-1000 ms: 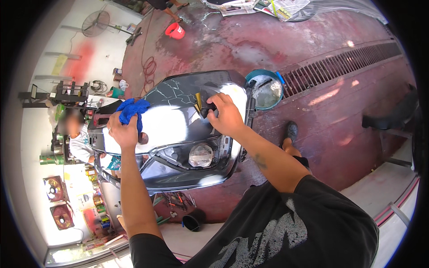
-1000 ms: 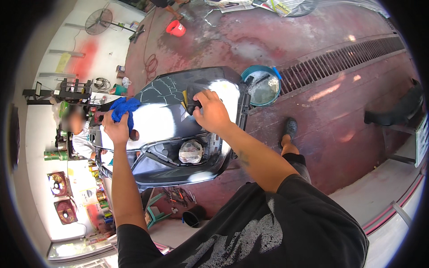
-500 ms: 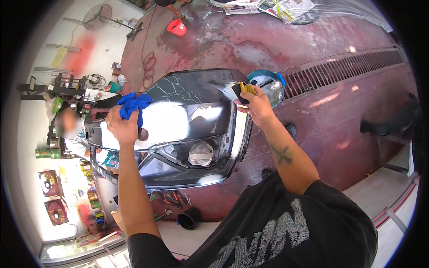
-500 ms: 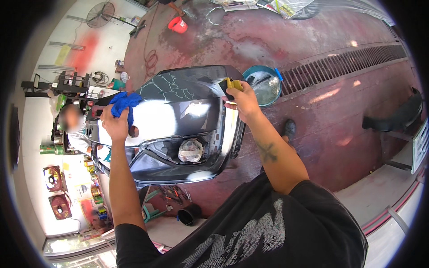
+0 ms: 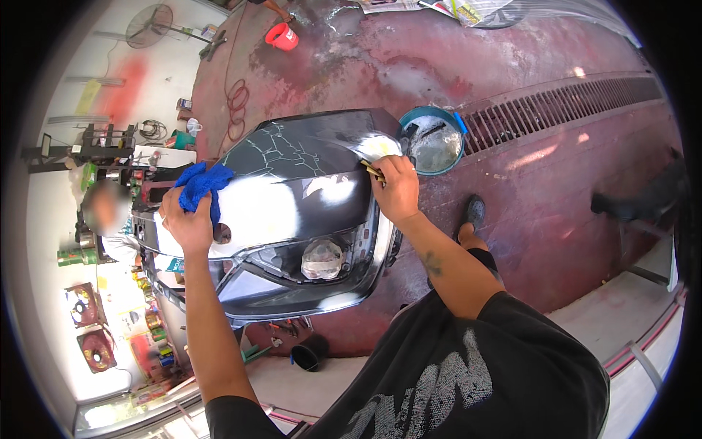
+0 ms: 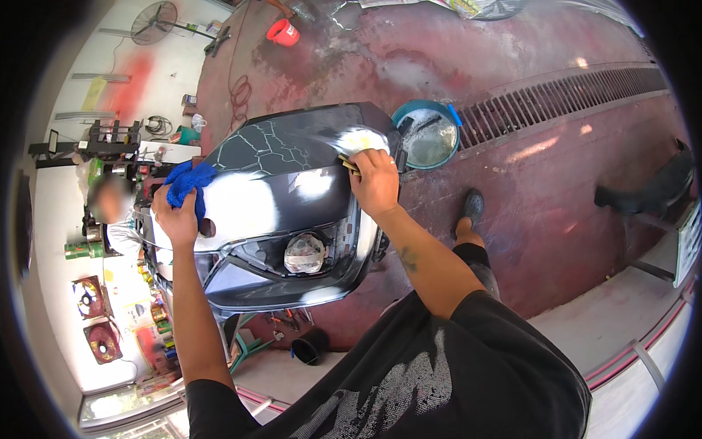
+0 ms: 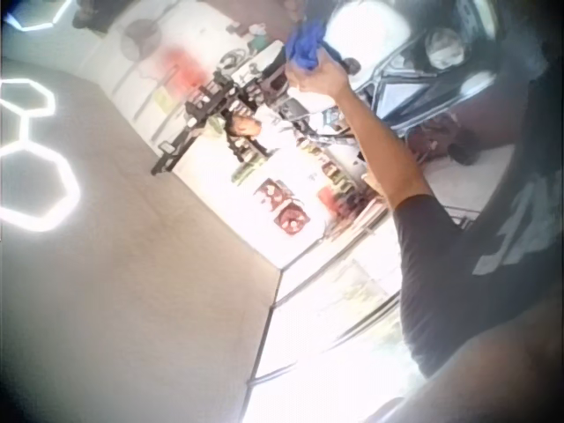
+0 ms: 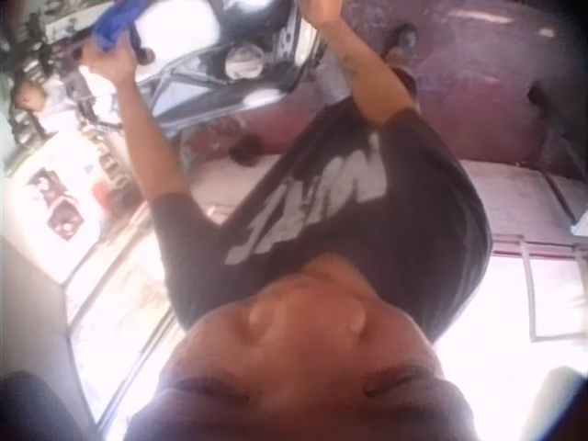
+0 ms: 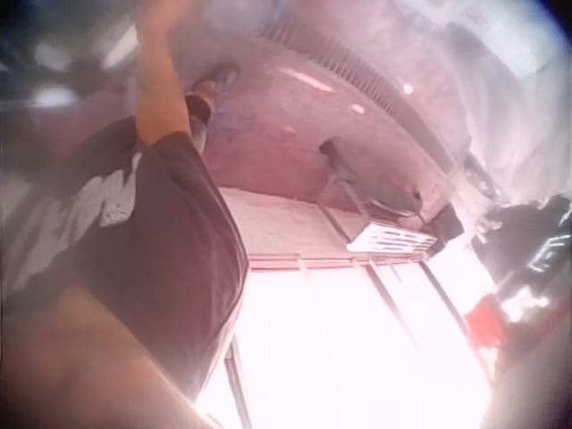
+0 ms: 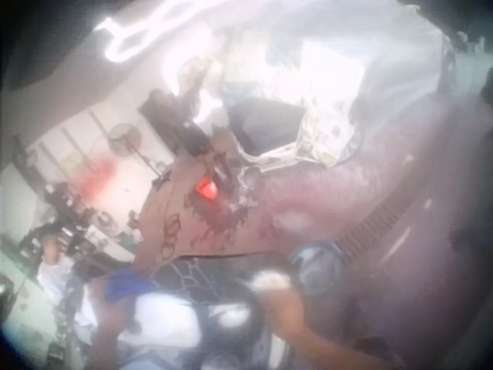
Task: The person scrubs a detached black car bumper with a sponge and water, then wipes it with a blue cloth. The person repeatedly dips the sponge into a bucket and scrubs different sections of the bumper's surface.
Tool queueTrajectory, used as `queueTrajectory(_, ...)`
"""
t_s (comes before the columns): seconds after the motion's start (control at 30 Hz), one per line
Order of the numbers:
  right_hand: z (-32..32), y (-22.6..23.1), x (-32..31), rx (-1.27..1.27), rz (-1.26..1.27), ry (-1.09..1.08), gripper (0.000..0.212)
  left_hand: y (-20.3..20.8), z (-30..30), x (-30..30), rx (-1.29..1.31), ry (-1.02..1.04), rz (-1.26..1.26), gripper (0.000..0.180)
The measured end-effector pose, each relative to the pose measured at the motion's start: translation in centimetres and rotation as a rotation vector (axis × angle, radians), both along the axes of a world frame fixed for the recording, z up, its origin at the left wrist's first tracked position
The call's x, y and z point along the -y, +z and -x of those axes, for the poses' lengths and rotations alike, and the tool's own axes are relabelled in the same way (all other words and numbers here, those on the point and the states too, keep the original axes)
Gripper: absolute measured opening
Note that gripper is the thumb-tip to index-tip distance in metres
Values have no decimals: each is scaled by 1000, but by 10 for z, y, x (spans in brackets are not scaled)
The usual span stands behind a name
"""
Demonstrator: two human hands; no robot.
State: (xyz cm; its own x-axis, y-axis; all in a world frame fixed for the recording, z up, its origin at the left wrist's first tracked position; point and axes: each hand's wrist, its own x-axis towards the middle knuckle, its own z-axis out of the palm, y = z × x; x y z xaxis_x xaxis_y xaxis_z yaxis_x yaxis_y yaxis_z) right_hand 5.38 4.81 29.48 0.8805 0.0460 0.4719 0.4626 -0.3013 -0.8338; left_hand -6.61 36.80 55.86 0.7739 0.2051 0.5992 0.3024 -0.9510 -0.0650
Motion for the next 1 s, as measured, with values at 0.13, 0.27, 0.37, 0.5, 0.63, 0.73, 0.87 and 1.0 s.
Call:
queueTrajectory(0.13, 3, -13, 8, 71, 96, 119, 48, -4, 5, -2, -9, -7, 34, 36)
queueTrajectory(0.27, -18, -4, 1, -3, 26, 203, 45, -3, 4, -2, -20, -31, 71, 33)
queueTrajectory(0.37, -43, 4, -5, 17, 8, 271, 45, 0, 4, 0, -43, -50, 56, 31)
queueTrajectory(0.5, -43, 1, -3, -9, 34, 316, 40, -2, 4, -5, -28, -34, 6, 31)
queueTrajectory(0.63, -65, 21, -28, 27, -29, 378, 37, 2, 2, 3, -68, -54, 18, 30)
queueTrajectory(0.73, -73, 8, -18, 81, 4, 434, 37, 2, 2, 3, -74, -42, 30, 30)
queueTrajectory(0.87, -60, 0, -19, -14, -28, 388, 38, 4, 1, 1, -66, -60, 43, 29)
queueTrajectory(1.0, -66, 15, -19, 40, 3, 401, 38, 4, 3, -3, -82, -72, 55, 29)
